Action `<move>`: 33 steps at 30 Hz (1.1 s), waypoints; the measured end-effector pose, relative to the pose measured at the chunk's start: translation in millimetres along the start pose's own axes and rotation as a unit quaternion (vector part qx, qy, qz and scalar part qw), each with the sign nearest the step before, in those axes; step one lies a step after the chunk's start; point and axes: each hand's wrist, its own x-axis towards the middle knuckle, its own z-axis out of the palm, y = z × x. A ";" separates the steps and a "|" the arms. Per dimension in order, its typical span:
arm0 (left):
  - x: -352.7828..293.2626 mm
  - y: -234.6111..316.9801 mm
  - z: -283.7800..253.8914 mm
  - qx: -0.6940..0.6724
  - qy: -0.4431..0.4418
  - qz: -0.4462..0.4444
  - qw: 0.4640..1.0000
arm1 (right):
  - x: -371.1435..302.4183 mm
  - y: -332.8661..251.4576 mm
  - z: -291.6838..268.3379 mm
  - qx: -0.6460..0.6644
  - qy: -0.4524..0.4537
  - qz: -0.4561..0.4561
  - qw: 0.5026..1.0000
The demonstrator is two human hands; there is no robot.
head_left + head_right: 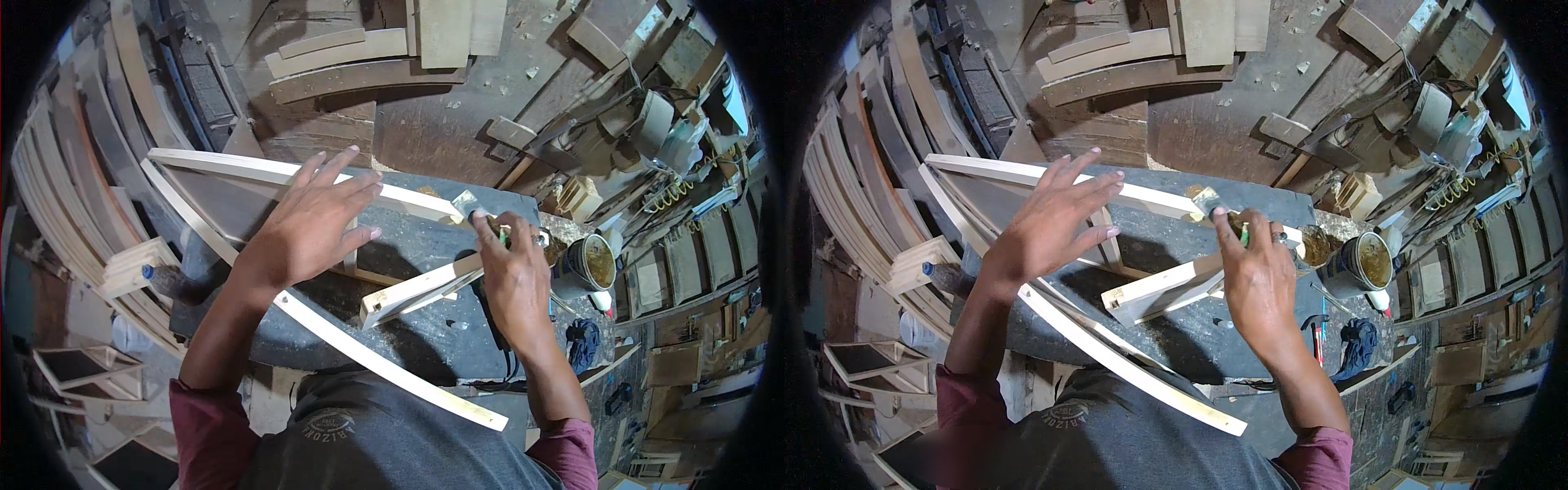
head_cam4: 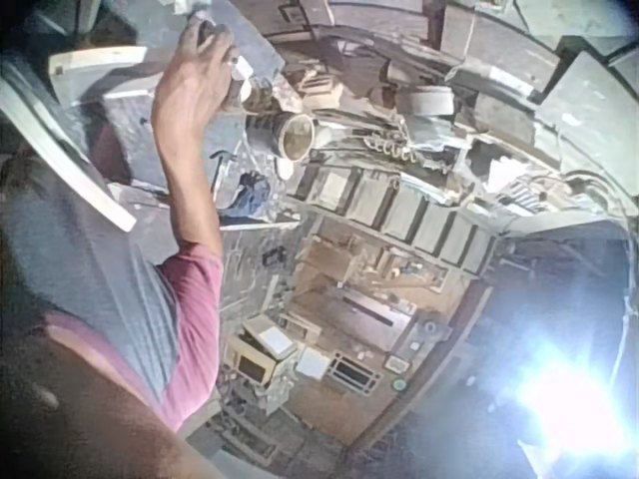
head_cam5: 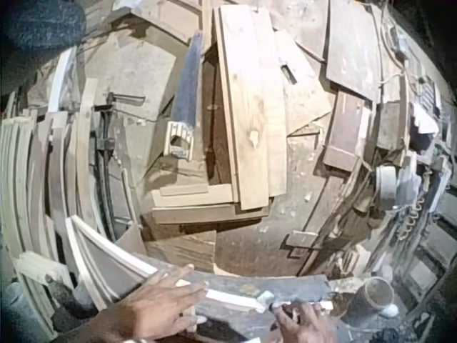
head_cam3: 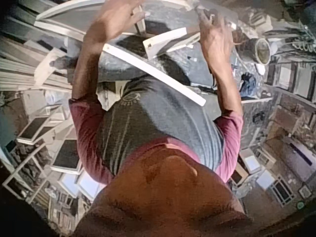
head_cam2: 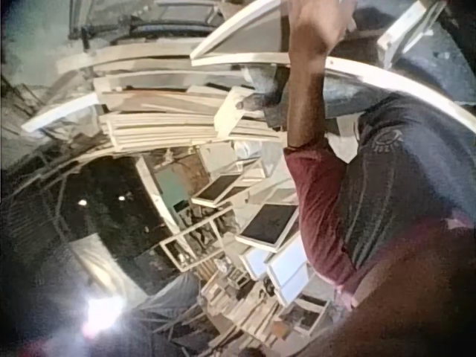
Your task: Assembling and gluing small wooden chalkboard frames in a workshop.
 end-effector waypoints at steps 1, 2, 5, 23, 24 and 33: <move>-0.1 0.5 -0.3 0.002 0.007 0.004 1.000 | 1.0 0.8 0.3 -0.011 0.005 0.014 1.000; 0.2 1.1 -0.9 0.005 0.015 0.009 1.000 | 1.0 1.9 -0.5 -0.012 0.009 0.011 1.000; 0.1 2.6 -3.3 -0.002 0.007 -0.001 1.000 | -1.6 5.2 -6.0 0.006 0.084 -0.012 0.996; 0.1 -0.9 -0.3 -0.025 0.013 0.002 1.000 | -11.6 -5.8 -29.6 -0.160 -0.097 -0.107 0.977; 0.0 -1.0 -0.4 -0.027 0.026 0.007 0.999 | -11.8 -7.2 -30.2 -0.156 -0.086 -0.124 0.976; -2.7 -1.8 -0.7 -0.062 0.020 0.004 0.998 | -3.8 -10.6 -24.3 -0.170 -0.089 -0.145 0.971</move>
